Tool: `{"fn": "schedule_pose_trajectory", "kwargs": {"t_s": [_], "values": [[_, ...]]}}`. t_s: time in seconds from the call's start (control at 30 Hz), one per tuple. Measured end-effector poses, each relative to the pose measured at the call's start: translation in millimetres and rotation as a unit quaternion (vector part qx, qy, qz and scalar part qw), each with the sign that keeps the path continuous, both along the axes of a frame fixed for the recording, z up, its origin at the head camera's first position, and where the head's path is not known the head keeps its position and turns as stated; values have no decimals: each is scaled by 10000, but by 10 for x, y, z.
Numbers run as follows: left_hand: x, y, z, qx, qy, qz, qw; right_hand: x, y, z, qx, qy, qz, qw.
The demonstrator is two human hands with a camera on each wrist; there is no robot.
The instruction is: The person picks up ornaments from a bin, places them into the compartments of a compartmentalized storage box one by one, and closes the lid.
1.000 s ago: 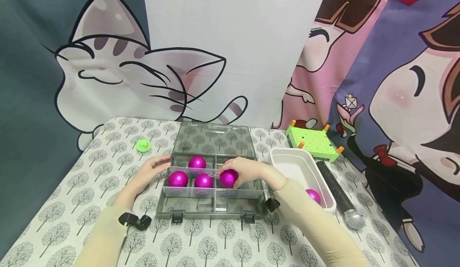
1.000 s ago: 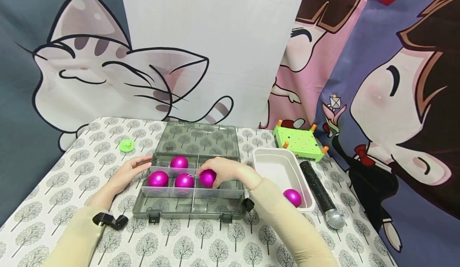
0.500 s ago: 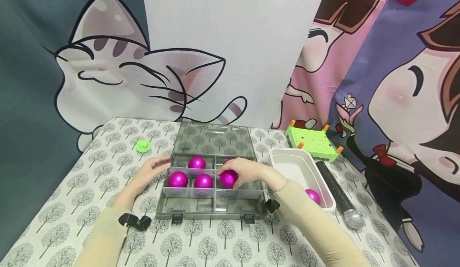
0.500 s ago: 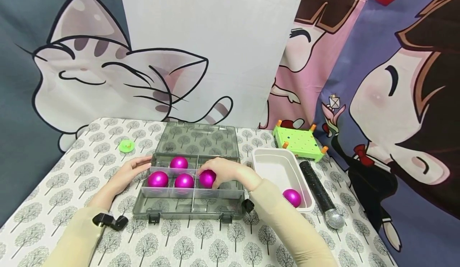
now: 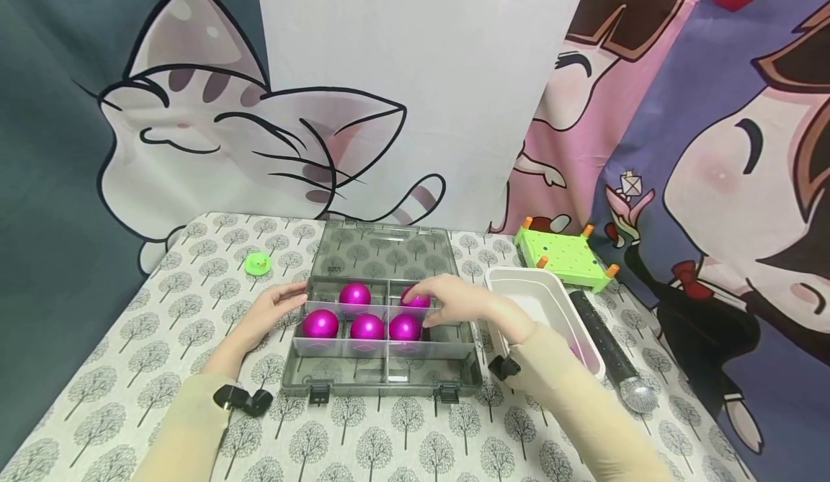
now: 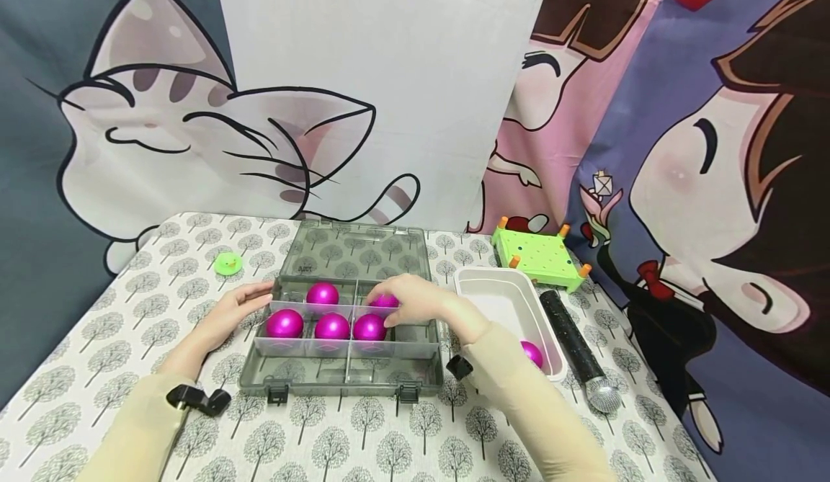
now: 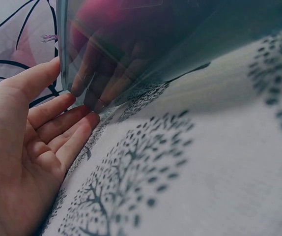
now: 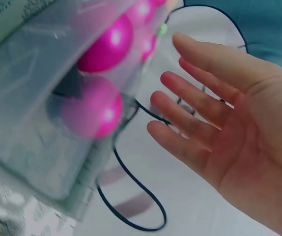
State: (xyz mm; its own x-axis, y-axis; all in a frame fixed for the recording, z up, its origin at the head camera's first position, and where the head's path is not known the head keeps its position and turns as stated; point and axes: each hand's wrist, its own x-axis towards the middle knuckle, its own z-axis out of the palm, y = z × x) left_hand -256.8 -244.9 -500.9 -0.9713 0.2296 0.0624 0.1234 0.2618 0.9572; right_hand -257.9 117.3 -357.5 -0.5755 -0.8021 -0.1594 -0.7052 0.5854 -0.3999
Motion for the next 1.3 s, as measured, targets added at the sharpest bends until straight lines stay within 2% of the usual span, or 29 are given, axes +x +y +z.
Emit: {"fn": "schedule_pose_trajectory", "kwargs": {"t_s": [0.17, 0.3, 0.5, 0.7, 0.97, 1.1, 1.3], "values": [[-1, 1, 4, -33, 3, 18, 10000, 22, 253, 179, -533, 277, -241, 9979], [-3, 4, 8, -49, -6, 22, 10000, -26, 561, 263, -687, 478, -586, 9948], [-6, -1, 26, -104, 34, 27, 9999, -108, 1065, 174, -843, 649, -1177, 9873], [-15, -1, 21, -123, 86, 7, 9999, -61, 1433, 16, -445, 581, -1390, 9876], [1, -6, 8, -60, -6, 32, 10000, 83, 1694, -37, 152, 9, -1427, 9896], [6, 0, 10, -88, -6, 51, 9999, 144, 1776, -82, 404, -233, -1655, 9851], [23, 12, 20, -67, -12, 52, 10000, 207, 1851, -119, 730, -851, -1850, 9763]]}}
